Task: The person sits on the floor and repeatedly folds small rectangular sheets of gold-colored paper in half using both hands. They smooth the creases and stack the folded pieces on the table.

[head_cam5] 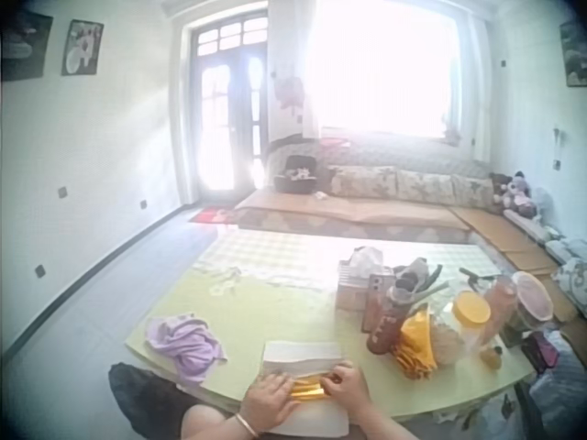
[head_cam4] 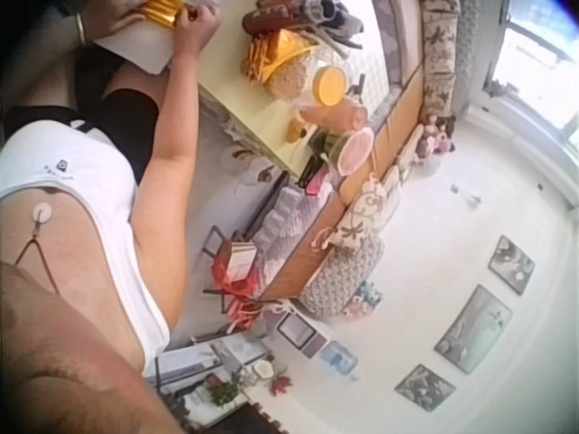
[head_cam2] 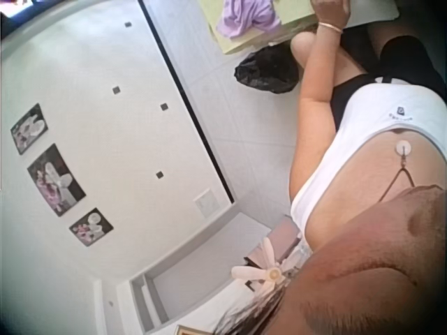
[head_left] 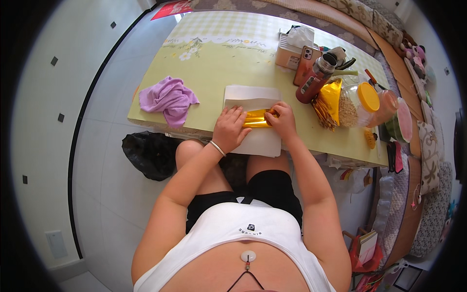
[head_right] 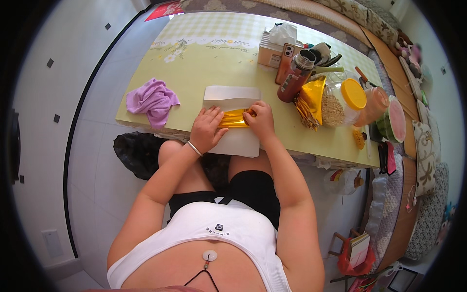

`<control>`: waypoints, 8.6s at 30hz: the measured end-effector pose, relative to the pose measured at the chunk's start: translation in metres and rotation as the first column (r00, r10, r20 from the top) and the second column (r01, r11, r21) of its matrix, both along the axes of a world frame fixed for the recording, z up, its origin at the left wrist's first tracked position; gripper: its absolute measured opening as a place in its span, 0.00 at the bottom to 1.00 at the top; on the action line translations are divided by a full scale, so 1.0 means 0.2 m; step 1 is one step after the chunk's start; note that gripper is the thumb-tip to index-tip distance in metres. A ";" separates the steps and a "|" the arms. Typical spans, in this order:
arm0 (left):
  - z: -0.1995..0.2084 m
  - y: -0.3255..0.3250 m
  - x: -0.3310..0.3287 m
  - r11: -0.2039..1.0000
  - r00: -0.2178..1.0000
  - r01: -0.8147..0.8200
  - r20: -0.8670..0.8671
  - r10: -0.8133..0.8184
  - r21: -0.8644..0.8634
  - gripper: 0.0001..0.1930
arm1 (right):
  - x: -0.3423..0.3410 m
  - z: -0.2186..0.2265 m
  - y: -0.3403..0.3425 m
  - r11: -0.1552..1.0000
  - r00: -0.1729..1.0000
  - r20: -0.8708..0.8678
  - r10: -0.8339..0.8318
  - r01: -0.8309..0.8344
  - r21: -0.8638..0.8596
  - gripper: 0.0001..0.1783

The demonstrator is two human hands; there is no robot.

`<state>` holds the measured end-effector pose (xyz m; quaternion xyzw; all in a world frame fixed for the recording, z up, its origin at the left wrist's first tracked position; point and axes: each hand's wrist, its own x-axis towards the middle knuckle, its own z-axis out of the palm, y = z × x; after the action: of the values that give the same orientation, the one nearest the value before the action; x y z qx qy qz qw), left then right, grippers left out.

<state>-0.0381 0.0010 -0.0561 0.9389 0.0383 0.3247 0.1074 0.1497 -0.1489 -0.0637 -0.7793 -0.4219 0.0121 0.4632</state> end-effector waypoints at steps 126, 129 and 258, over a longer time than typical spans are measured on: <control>0.13 0.21 -0.17 0.957 0.944 0.278 -0.165 -0.287 -0.080 0.21 | -0.05 0.09 -0.20 0.761 0.791 0.100 0.603 -0.534 -0.369 0.26; 0.14 0.16 -0.22 0.950 0.937 0.296 -0.162 -0.308 -0.096 0.21 | 0.00 0.09 -0.18 0.829 0.844 0.072 0.532 -0.502 -0.246 0.13; 0.03 0.17 -0.04 0.014 0.982 0.073 0.074 0.171 -0.997 0.02 | -0.13 0.03 -0.02 0.885 0.796 -0.585 0.152 0.154 0.439 0.05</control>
<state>-0.0463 0.0345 -0.0498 0.5587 0.2781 0.2883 0.7263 0.1241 -0.1531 -0.0573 -0.5998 -0.2416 0.1585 0.7462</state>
